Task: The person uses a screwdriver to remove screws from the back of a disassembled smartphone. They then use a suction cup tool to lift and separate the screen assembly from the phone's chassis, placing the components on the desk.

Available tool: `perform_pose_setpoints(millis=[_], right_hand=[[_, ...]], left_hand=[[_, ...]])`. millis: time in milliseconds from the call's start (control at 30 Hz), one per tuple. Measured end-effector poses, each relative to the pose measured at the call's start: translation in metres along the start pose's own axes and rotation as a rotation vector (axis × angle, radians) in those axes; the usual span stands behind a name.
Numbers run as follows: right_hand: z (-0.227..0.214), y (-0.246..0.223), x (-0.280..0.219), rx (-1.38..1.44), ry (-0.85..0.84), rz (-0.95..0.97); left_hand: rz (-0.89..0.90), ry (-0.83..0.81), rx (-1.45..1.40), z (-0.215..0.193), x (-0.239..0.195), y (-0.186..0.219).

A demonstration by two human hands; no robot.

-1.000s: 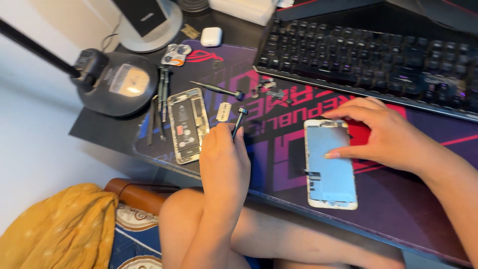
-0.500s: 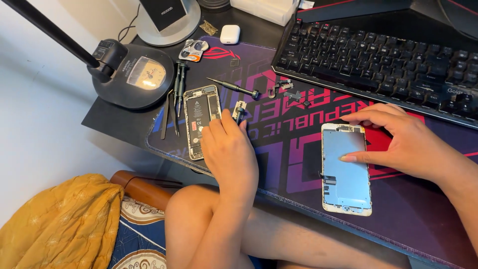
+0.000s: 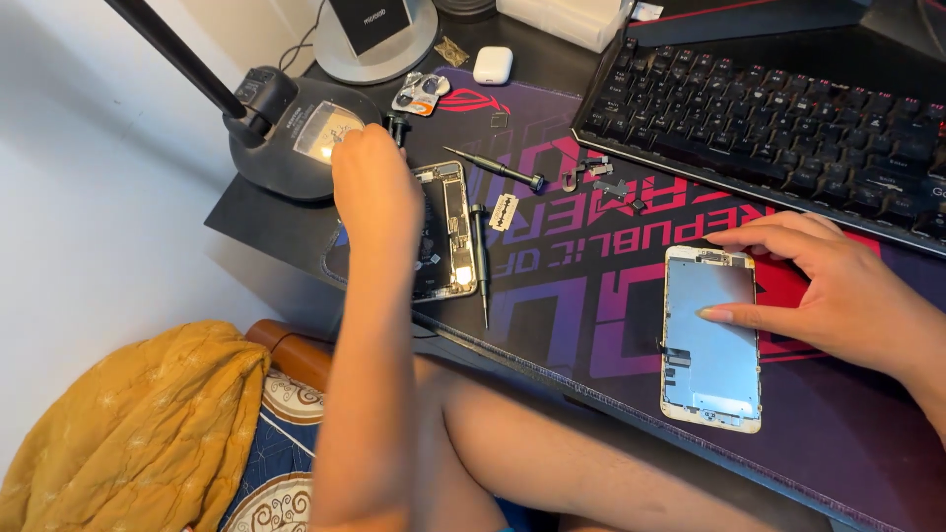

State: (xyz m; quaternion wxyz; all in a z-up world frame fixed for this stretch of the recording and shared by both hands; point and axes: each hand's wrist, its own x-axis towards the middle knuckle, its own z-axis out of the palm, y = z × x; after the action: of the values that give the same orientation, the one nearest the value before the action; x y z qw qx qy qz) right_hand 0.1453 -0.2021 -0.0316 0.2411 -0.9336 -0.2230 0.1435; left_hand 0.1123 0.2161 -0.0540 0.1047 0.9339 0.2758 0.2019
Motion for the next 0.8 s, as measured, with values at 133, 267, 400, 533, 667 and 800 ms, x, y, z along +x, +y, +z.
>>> perform_pose_setpoints(millis=[133,267,400,533,667,800], right_hand=[[-0.003,-0.004,-0.001,0.005,-0.027,0.061],[-0.004,-0.002,-0.001,0.033,-0.025,0.032],[-0.006,-0.004,-0.002,0.039,-0.042,0.028],[-0.006,-0.002,-0.004,0.041,-0.026,-0.007],[-0.006,0.003,-0.003,0.035,-0.053,-0.048],[-0.011,0.005,-0.005,0.034,-0.118,-0.089]], left_hand=[[-0.05,-0.102,0.166,0.027,0.026,-0.011],[0.019,-0.043,0.223,0.026,0.029,-0.007],[0.036,-0.147,0.317,0.033,0.042,0.002],[0.111,-0.155,0.441,0.037,0.04,-0.003],[0.434,0.173,0.003,-0.019,-0.012,0.032],[1.056,0.349,-0.301,-0.063,-0.07,0.064]])
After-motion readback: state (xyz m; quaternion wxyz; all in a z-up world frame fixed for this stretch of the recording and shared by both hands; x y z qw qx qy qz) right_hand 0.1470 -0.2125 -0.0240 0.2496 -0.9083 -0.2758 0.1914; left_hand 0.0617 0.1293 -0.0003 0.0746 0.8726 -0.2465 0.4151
